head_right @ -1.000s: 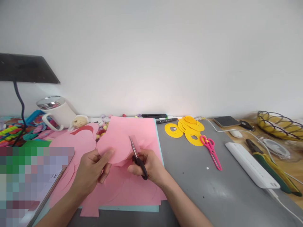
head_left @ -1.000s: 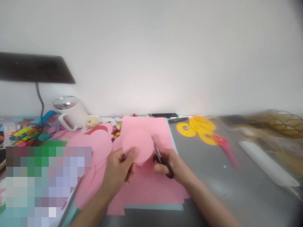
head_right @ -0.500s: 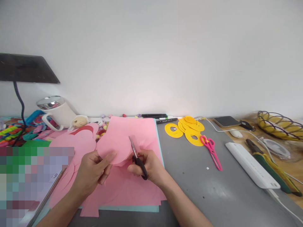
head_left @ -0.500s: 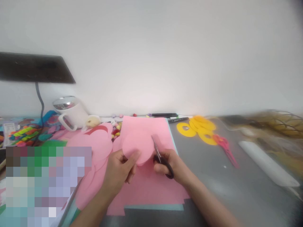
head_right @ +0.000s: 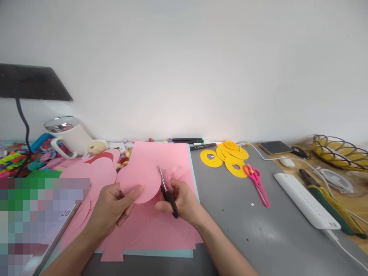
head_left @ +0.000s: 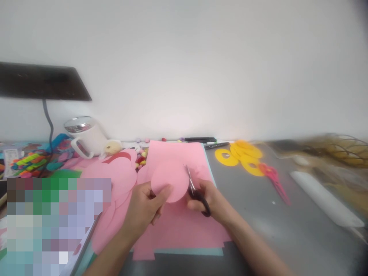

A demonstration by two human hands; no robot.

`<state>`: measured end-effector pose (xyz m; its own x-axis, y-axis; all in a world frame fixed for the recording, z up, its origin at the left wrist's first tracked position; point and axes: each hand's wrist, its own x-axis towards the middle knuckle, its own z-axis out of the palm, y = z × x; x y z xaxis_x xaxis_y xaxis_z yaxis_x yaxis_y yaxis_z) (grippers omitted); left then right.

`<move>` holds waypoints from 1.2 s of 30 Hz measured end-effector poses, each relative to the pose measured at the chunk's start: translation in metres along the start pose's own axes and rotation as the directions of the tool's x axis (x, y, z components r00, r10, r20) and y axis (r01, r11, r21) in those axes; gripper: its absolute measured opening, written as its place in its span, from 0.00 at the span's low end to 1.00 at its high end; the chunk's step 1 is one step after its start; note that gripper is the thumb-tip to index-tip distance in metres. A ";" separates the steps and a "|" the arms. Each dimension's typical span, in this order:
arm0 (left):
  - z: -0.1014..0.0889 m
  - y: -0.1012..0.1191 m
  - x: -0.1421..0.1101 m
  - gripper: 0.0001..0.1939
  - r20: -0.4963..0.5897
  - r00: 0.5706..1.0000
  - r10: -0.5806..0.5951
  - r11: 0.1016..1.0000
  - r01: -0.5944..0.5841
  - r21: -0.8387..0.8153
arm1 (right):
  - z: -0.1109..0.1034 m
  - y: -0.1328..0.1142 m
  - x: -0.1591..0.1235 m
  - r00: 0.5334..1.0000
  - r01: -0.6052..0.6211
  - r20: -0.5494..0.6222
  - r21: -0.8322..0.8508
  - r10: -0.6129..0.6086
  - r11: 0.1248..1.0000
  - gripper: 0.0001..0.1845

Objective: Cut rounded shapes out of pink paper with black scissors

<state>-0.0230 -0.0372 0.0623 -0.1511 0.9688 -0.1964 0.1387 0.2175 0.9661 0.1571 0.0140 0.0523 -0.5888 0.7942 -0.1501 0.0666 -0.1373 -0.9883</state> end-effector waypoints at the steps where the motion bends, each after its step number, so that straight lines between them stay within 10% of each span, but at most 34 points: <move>1: 0.000 0.000 0.000 0.25 -0.001 1.000 0.000 1.000 0.000 0.000 | 0.000 0.000 0.000 1.000 -0.003 -0.002 -0.002 0.003 1.000 0.33; 36: -0.001 -0.005 0.003 0.22 -0.066 0.997 0.026 0.998 -0.030 -0.051 | -0.001 0.003 -0.002 0.999 -0.028 -0.018 -0.053 0.027 0.998 0.26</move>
<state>-0.0256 -0.0358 0.0566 -0.2115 0.9643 -0.1596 0.0933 0.1824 0.9788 0.1587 0.0126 0.0497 -0.5725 0.8006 -0.1771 0.1255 -0.1279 -0.9838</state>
